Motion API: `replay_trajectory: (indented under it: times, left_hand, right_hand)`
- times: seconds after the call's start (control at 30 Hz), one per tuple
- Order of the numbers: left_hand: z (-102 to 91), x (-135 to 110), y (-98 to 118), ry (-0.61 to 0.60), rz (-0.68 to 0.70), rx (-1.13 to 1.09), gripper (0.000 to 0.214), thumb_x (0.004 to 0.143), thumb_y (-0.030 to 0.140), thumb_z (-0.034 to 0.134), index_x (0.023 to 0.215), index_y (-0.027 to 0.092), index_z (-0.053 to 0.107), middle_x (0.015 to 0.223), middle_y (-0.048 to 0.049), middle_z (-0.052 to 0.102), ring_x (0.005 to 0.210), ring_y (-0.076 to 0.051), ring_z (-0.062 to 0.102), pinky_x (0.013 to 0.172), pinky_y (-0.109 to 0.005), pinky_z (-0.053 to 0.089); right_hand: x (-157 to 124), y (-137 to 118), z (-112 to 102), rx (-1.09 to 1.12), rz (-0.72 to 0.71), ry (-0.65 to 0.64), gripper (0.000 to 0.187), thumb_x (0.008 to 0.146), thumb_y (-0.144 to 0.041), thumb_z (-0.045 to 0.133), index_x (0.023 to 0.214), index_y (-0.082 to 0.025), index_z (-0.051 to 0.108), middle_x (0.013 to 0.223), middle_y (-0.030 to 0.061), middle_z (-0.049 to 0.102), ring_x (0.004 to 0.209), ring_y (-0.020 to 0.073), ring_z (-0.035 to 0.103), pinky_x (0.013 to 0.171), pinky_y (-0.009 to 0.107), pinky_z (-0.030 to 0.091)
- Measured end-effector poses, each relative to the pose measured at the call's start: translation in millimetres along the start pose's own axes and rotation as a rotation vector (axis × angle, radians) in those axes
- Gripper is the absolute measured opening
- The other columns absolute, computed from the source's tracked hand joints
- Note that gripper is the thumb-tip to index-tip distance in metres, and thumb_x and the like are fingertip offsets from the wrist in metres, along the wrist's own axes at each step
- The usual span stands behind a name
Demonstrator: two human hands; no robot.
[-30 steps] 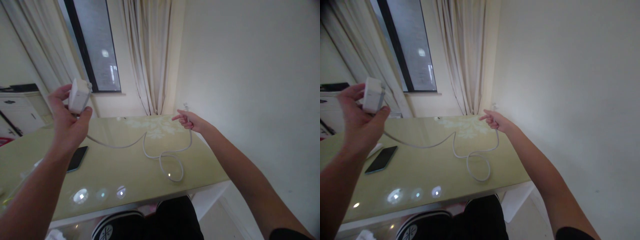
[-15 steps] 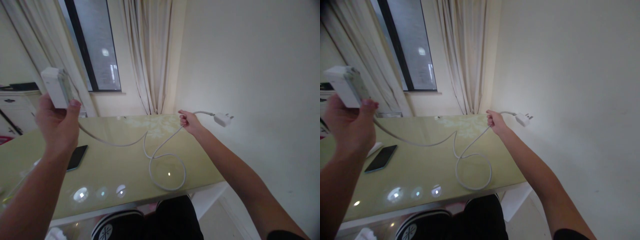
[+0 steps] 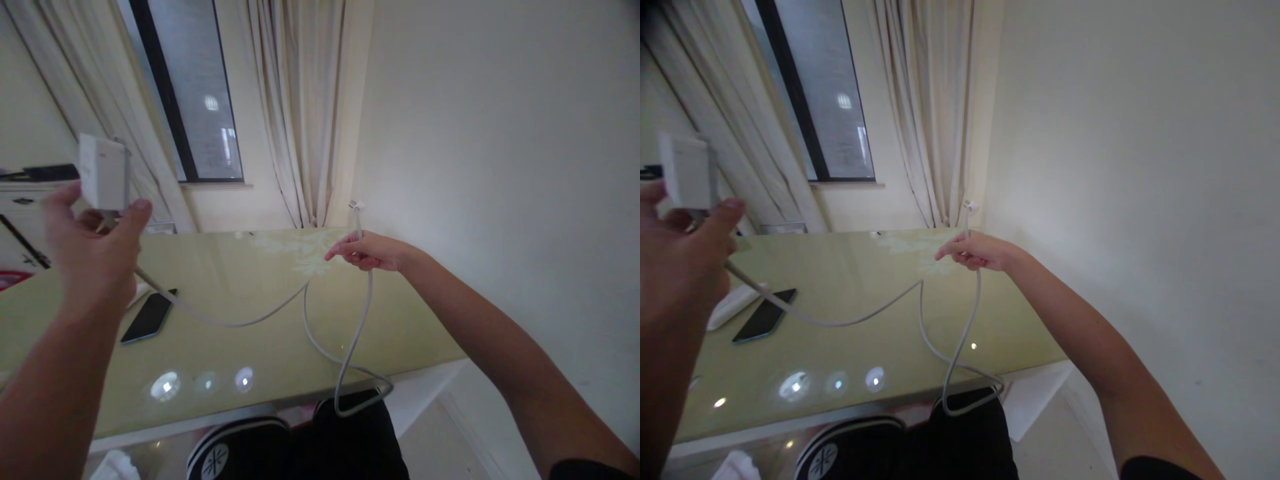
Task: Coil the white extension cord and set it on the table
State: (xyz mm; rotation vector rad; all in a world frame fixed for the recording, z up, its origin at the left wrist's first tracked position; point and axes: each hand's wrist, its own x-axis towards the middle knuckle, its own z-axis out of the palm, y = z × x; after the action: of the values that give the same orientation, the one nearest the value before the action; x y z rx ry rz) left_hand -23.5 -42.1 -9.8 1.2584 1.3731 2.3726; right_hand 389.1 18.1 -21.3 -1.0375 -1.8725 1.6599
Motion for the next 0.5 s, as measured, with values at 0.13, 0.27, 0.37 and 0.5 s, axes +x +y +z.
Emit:
replay_trajectory:
  times: [0.13, 0.27, 0.37, 0.5]
  left_hand:
    - [-4.4, 13.8, 9.4, -0.165, -0.482, -0.244, 0.026, 0.062, 0.009, 0.065, 0.085, 0.016, 0.056, 0.085, -0.0105, 0.063, 0.058, -0.011, 0.050, 0.040, -0.020, 0.037]
    - [-9.6, 24.9, 3.8, -0.236, -0.516, -0.325, 0.028, 0.065, 0.004, 0.061, 0.088, 0.019, 0.060, 0.091, -0.0103, 0.065, 0.067, -0.015, 0.058, 0.046, -0.024, 0.046]
    - [-8.5, 26.3, -2.4, -0.211, -0.256, -0.299, 0.013, 0.081, 0.017, 0.063, 0.089, 0.026, 0.061, 0.115, -0.0055, 0.068, 0.103, -0.021, 0.067, 0.067, -0.032, 0.059]
    - [11.5, 12.4, 7.9, -0.171, -0.030, -0.438, 0.006, 0.095, 0.035, 0.064, 0.100, 0.034, 0.064, 0.151, 0.0137, 0.052, 0.146, -0.014, 0.041, 0.100, -0.033, 0.055]
  right_hand:
    - [-15.6, -26.0, -12.4, -0.132, -0.013, 0.035, 0.024, 0.082, -0.035, 0.081, 0.094, -0.014, 0.076, 0.052, -0.0080, 0.041, 0.037, 0.0015, 0.022, 0.032, 0.016, 0.012]
    - [-24.0, -57.1, -30.9, -0.209, 0.004, 0.026, 0.030, 0.071, -0.031, 0.091, 0.093, -0.016, 0.077, 0.052, -0.0070, 0.046, 0.038, 0.0018, 0.028, 0.032, 0.016, 0.013]
    - [-21.8, -72.3, -44.6, -0.273, -0.027, 0.007, 0.033, 0.065, -0.029, 0.095, 0.090, -0.019, 0.077, 0.055, -0.0060, 0.051, 0.039, 0.0020, 0.031, 0.032, 0.016, 0.016]
    - [-4.5, -75.6, -58.4, -0.473, 0.028, 0.129, 0.031, 0.057, -0.025, 0.098, 0.075, -0.018, 0.073, 0.056, -0.0038, 0.054, 0.040, 0.0035, 0.035, 0.035, 0.019, 0.021]
